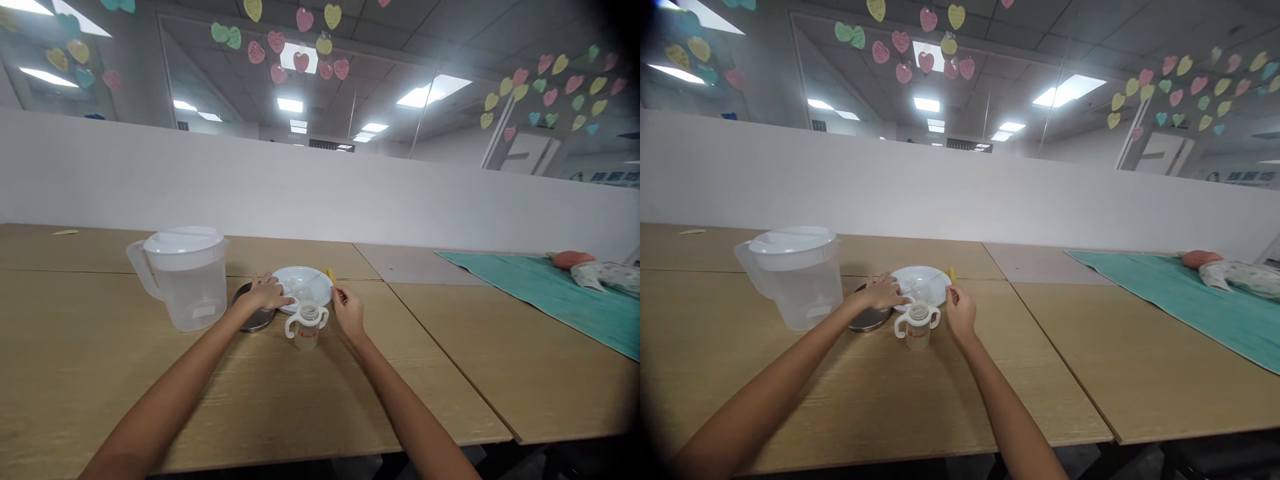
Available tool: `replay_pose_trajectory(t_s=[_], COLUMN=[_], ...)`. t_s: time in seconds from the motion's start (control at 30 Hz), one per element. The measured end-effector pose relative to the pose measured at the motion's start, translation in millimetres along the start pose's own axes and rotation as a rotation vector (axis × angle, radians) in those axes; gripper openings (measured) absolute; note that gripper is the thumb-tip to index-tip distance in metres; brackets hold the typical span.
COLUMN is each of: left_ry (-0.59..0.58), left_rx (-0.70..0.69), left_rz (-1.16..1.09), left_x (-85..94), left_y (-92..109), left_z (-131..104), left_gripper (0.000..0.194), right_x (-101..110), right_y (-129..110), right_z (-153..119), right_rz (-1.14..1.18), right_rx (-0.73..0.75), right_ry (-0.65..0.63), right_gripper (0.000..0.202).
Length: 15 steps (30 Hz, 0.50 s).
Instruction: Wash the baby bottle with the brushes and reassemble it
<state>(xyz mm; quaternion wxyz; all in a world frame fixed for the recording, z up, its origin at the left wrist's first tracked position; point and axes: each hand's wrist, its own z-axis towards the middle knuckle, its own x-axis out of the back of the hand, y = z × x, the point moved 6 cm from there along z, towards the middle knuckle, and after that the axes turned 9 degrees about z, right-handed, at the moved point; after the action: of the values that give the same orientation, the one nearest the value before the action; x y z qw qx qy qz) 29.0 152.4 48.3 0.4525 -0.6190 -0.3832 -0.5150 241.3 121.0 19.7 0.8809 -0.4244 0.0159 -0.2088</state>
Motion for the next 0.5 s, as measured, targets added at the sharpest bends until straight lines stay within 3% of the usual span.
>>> replay_pose_trajectory(t_s=[0.07,0.13,0.27,0.33,0.4,0.5], left_ry=[0.082,0.247,0.774,1.052,1.272,1.483], left_rx=[0.009,0.034,0.226,0.366,0.508,0.786], left_rz=[0.011,-0.004,-0.096,-0.141,-0.201,-0.378], left_x=[16.2,44.1,114.8,140.2,151.0,137.9], left_y=[-3,-9,-37,-59,-87,-143], left_z=[-5,-15,-62,-95,-125,-157], left_gripper=[0.06,0.057,0.043,0.038,0.036,0.042], right_x=[4,7,11,9,6,-1], right_y=[-3,-7,-14,-20,-27,-37], right_z=[0,-1,-6,-10,-15,-22], right_rz=[0.023,0.042,0.1,0.138,0.134,0.051], right_rx=[0.013,0.034,-0.004,0.005,0.051,0.147], right_ry=[0.027,0.059,0.094,0.078,0.049,-0.024], right_gripper=[0.034,0.034,0.036,0.035,0.033,0.03])
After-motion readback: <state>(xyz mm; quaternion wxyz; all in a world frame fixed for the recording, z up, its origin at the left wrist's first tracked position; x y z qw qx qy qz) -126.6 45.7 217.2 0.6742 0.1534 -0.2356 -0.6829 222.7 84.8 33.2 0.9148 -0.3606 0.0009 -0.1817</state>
